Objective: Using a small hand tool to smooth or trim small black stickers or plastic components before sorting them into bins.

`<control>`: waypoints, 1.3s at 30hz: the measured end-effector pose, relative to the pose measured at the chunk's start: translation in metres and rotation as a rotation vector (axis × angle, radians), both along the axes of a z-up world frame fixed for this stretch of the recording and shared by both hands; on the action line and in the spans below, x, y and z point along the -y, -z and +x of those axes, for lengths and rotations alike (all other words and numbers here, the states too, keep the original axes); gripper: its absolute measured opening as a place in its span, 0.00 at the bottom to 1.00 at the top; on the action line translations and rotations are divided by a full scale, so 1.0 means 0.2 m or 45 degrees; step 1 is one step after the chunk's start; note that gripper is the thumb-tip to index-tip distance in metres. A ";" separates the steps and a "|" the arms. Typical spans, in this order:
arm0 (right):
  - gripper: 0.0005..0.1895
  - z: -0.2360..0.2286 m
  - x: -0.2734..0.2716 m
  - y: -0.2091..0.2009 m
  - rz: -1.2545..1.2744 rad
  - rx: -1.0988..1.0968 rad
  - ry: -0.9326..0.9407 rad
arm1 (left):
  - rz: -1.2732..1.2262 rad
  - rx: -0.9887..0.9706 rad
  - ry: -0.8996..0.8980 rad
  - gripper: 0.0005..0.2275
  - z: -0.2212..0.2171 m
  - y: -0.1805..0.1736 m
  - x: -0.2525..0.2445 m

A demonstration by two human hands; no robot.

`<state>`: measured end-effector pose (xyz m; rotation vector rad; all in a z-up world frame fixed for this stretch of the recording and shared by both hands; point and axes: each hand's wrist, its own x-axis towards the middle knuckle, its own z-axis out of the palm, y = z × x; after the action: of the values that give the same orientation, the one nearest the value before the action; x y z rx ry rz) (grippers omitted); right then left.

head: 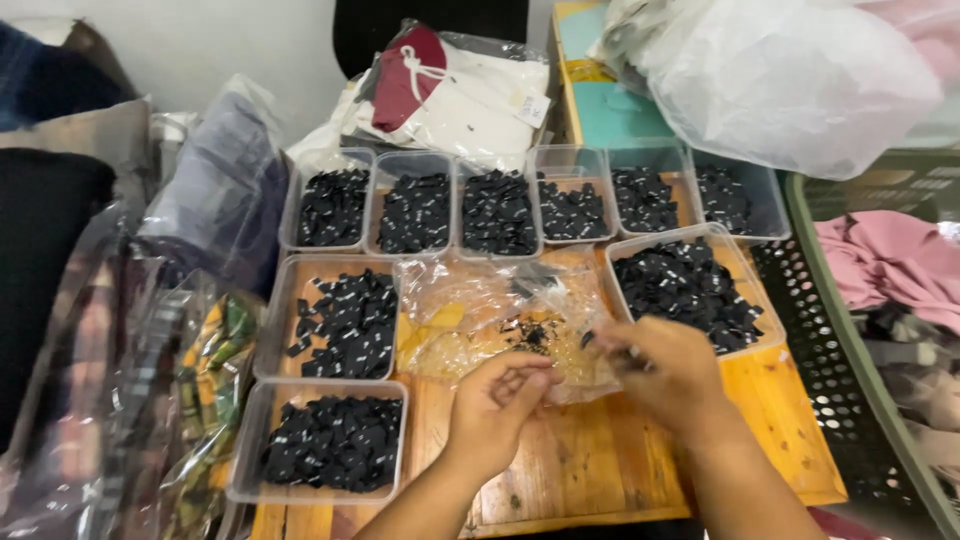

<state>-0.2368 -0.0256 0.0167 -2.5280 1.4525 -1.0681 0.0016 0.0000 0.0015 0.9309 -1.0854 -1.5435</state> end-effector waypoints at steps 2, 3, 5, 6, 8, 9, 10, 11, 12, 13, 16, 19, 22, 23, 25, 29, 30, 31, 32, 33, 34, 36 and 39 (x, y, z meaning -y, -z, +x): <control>0.17 0.08 -0.03 0.05 -0.008 -0.091 -0.077 | 0.028 -0.156 0.003 0.11 -0.03 0.10 0.00; 0.17 0.12 -0.04 0.07 -0.021 -0.190 -0.143 | 0.050 -0.320 0.018 0.14 -0.04 0.14 0.00; 0.16 0.18 -0.05 0.01 -0.139 -0.112 -0.266 | 0.125 -0.272 -0.021 0.11 -0.03 0.11 0.00; 0.15 0.21 -0.05 -0.03 -0.258 -0.044 -0.376 | 0.199 -0.235 -0.047 0.08 -0.04 0.09 0.01; 0.14 0.22 -0.05 -0.04 -0.252 -0.048 -0.385 | 0.191 -0.240 -0.051 0.07 -0.03 0.09 0.01; 0.14 0.23 -0.05 -0.05 -0.248 -0.054 -0.388 | 0.184 -0.246 -0.050 0.07 -0.02 0.09 0.01; 0.14 0.20 -0.05 0.01 -0.241 -0.054 -0.391 | 0.190 -0.247 -0.053 0.07 -0.02 0.09 0.01; 0.21 0.17 -0.06 0.07 -0.032 -0.126 -0.294 | 0.195 -0.233 -0.068 0.06 -0.02 0.08 0.01; 0.33 0.14 -0.05 0.12 0.171 -0.197 -0.197 | 0.195 -0.216 -0.082 0.06 -0.02 0.08 0.01; 0.33 0.17 -0.07 0.08 0.172 -0.195 -0.201 | 0.196 -0.215 -0.086 0.06 -0.02 0.10 0.02; 0.22 0.21 -0.11 0.00 0.600 0.339 -0.033 | 0.211 -0.370 -0.143 0.05 -0.01 0.13 0.03; 0.17 0.18 -0.12 0.03 0.743 0.581 -0.130 | 0.282 -0.462 -0.152 0.04 -0.01 0.13 0.03; 0.17 0.22 -0.12 -0.01 0.857 0.755 -0.074 | 0.256 -0.546 -0.123 0.03 -0.01 0.13 0.02; 0.13 0.24 -0.12 -0.04 0.839 0.650 0.066 | 0.249 -0.545 -0.104 0.03 -0.01 0.13 0.02; 0.10 0.27 -0.12 -0.06 0.823 0.545 0.204 | 0.245 -0.541 -0.086 0.03 -0.01 0.13 0.02; 0.08 0.32 -0.10 -0.10 1.011 0.534 0.339 | 0.178 -0.515 -0.105 0.04 -0.02 0.15 0.02; 0.08 0.33 -0.10 -0.11 1.023 0.500 0.360 | 0.142 -0.488 -0.108 0.04 -0.02 0.15 0.01; 0.08 0.34 -0.09 -0.11 1.025 0.499 0.359 | 0.143 -0.488 -0.110 0.04 -0.02 0.14 0.01; 0.06 0.34 -0.09 -0.11 0.994 0.511 0.320 | 0.129 -0.442 -0.109 0.04 -0.02 0.14 0.01; 0.04 0.34 -0.09 -0.11 0.963 0.523 0.281 | 0.115 -0.395 -0.108 0.04 -0.02 0.13 0.01; 0.04 0.34 -0.09 -0.10 0.964 0.522 0.282 | 0.115 -0.396 -0.108 0.04 -0.02 0.12 0.01; 0.02 0.33 -0.09 -0.09 0.876 0.535 0.204 | 0.069 -0.361 -0.101 0.03 -0.02 0.11 0.00; 0.03 0.32 -0.09 -0.07 0.900 0.572 0.211 | 0.089 -0.240 -0.083 0.09 0.00 0.05 0.00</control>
<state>-0.1725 -0.0069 0.0299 -1.5968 1.5526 -0.8509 0.0017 0.0001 -0.0079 0.8407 -0.8646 -1.5892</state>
